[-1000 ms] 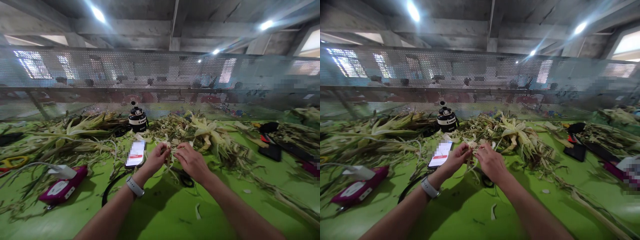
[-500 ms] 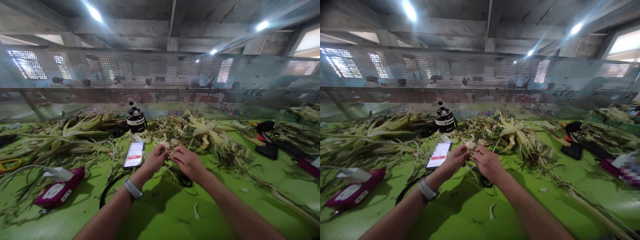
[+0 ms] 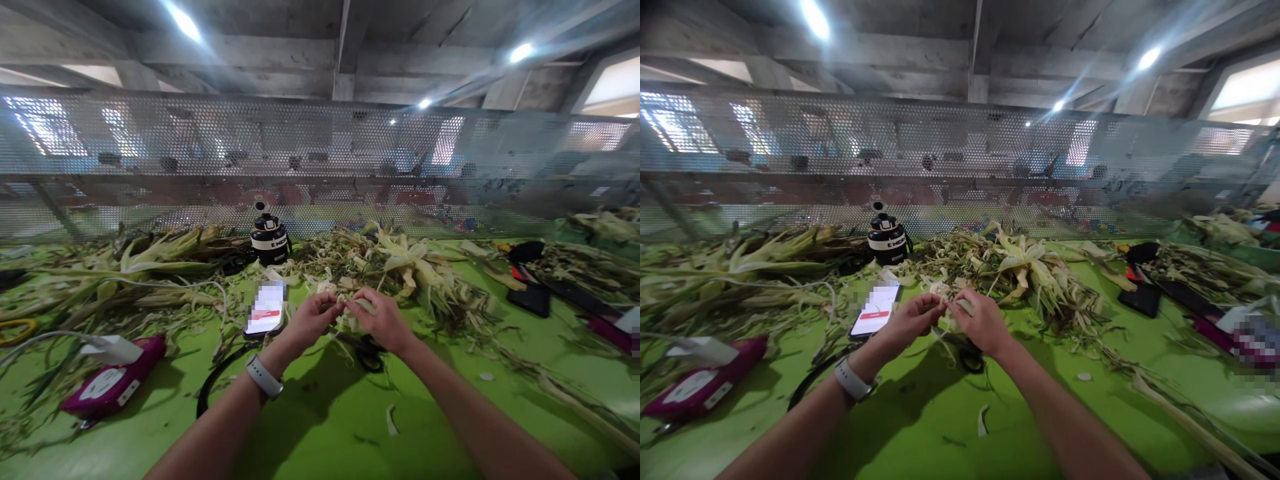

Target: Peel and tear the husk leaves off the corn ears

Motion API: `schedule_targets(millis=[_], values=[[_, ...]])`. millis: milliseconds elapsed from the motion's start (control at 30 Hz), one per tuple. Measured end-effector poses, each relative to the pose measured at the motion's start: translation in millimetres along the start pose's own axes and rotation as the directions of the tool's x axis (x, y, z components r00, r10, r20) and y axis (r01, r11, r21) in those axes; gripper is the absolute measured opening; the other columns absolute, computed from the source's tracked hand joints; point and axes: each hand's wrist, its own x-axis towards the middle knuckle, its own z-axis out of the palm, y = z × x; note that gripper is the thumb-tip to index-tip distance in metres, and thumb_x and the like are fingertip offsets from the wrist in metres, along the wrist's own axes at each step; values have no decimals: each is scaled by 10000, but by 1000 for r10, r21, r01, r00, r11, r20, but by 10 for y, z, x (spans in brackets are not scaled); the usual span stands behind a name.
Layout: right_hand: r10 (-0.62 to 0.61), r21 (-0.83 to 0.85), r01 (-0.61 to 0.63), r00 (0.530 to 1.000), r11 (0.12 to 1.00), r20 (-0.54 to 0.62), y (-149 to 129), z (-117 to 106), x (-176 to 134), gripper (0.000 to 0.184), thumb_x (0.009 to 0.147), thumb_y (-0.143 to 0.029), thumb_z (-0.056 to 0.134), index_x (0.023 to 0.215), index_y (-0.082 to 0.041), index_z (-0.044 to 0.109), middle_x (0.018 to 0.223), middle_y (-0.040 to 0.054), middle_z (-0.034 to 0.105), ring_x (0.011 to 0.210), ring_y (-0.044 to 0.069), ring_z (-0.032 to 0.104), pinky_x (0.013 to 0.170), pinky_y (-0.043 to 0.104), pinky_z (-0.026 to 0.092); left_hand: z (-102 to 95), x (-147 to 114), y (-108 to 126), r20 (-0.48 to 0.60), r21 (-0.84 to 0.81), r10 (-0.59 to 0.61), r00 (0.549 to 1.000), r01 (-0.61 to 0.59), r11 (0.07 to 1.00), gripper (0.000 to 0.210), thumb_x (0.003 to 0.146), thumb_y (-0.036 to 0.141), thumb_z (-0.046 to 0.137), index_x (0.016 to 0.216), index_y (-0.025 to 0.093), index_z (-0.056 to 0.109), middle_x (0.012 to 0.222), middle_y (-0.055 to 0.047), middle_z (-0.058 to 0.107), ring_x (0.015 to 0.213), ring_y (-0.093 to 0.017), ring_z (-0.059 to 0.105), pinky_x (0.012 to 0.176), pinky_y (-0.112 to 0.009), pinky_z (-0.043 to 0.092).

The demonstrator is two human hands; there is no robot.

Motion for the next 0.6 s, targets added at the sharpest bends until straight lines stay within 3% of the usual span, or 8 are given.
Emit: schedule_targets(millis=[100, 267, 433, 600], values=[[91, 130, -91, 996, 987, 6, 42, -21, 36, 251, 819, -428, 543, 748, -188, 564, 670, -1, 614, 626, 143, 551, 601, 239, 411, 12, -24, 24, 34, 22, -18, 999, 17, 1000, 408, 673, 540, 656, 760, 152, 566, 522, 73, 418, 435, -37, 320, 399, -165, 208], [212, 334, -243, 969, 911, 126, 78, -3, 48, 251, 799, -448, 556, 771, -204, 510, 517, -56, 543, 418, 107, 483, 453, 220, 379, 0, -24, 1, 58, -18, -23, 998, 24, 1000, 407, 679, 533, 668, 785, 147, 593, 544, 75, 412, 433, -30, 314, 405, -165, 216], [273, 362, -303, 953, 881, 134, 56, 19, 43, 269, 798, -476, 547, 788, -212, 497, 435, -92, 466, 309, 80, 354, 352, 206, 290, 4, -36, -5, 38, -13, -58, 998, 59, 998, 443, 592, 485, 760, 829, 151, 592, 531, 76, 445, 430, -30, 329, 404, -163, 214], [272, 367, -294, 956, 883, 110, 73, 38, 48, 289, 793, -492, 556, 784, -209, 499, 412, -95, 433, 328, 85, 363, 359, 203, 286, 33, -47, 15, 28, -71, -64, 998, 66, 995, 445, 548, 483, 782, 792, 154, 606, 564, 53, 498, 462, -44, 392, 406, -166, 225]])
